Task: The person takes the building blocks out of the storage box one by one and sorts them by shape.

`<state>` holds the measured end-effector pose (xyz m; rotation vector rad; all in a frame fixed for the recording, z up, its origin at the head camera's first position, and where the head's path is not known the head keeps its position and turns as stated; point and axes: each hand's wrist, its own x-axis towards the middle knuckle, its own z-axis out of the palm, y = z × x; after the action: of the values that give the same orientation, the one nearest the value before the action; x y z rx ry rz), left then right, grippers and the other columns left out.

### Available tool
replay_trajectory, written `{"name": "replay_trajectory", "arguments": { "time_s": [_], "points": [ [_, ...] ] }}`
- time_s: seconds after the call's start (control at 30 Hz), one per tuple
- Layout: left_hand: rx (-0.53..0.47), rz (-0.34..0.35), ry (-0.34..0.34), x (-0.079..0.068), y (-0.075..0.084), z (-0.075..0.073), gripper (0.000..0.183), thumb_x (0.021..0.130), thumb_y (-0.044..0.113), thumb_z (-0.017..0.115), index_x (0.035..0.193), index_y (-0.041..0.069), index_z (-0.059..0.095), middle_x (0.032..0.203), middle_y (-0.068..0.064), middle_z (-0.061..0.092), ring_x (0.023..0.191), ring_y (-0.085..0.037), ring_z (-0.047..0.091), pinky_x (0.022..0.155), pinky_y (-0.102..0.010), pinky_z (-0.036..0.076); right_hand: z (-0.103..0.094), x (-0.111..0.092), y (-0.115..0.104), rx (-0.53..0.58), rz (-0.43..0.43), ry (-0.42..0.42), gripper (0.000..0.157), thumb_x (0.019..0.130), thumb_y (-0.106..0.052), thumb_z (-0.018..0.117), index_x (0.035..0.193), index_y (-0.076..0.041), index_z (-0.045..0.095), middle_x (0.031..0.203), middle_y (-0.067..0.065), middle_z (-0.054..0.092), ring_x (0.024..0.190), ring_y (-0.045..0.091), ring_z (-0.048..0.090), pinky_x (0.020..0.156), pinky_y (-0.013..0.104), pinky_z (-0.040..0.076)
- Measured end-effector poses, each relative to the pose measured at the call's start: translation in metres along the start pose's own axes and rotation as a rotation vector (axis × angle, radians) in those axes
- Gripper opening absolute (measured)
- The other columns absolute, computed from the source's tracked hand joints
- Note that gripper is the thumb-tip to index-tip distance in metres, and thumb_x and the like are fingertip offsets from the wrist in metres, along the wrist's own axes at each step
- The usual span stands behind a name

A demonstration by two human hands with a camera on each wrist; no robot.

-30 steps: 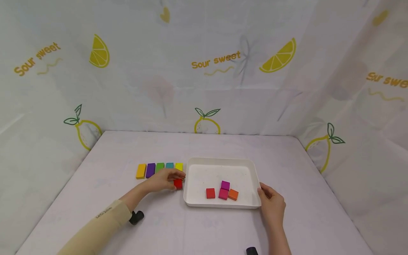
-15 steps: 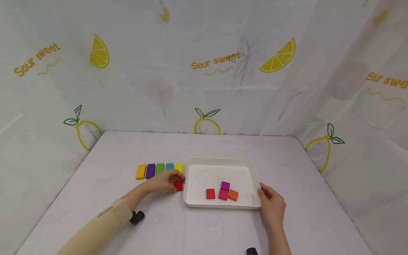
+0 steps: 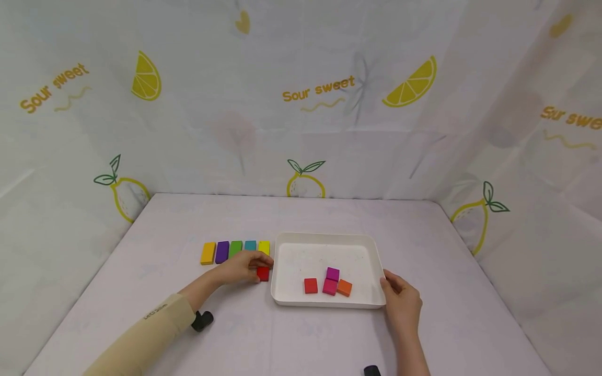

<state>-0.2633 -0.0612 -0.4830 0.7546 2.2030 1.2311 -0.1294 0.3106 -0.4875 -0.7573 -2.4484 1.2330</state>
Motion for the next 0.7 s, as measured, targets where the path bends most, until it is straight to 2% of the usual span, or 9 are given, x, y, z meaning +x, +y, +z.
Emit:
{"name": "replay_trajectory", "arguments": {
  "time_s": [0.23,0.5,0.7],
  "points": [
    [-0.005,-0.020,0.009,0.000,0.000,-0.001,0.045,0.084,-0.007,0.067,0.127,0.005,0.060,0.129,-0.010,0.066,0.126,-0.029,0.060,0.104,-0.040,0.054,0.002,0.000,0.002,0.006,0.001,0.001,0.035,0.097,-0.024,0.060,0.127,-0.005,0.066,0.125,0.021,0.068,0.075,-0.028,0.041,0.064,-0.002,0.042],
    [-0.049,-0.019,0.030,-0.003,0.002,-0.003,0.047,0.083,-0.006,0.068,0.128,0.005,0.060,0.131,-0.012,0.065,0.127,-0.029,0.060,0.093,-0.031,0.059,0.003,0.000,0.003,0.001,-0.004,0.009,0.035,0.097,-0.024,0.061,0.126,-0.006,0.067,0.124,0.020,0.069,0.075,-0.028,0.041,0.064,-0.002,0.042],
    [-0.082,0.006,0.043,-0.007,0.015,-0.006,0.045,0.086,-0.004,0.067,0.129,0.005,0.058,0.134,-0.013,0.062,0.128,-0.030,0.060,0.101,-0.034,0.056,0.001,0.000,0.001,-0.005,0.002,-0.002,0.036,0.098,-0.025,0.060,0.127,-0.006,0.066,0.126,0.020,0.068,0.076,-0.027,0.040,0.065,-0.002,0.041]
  ]
}}
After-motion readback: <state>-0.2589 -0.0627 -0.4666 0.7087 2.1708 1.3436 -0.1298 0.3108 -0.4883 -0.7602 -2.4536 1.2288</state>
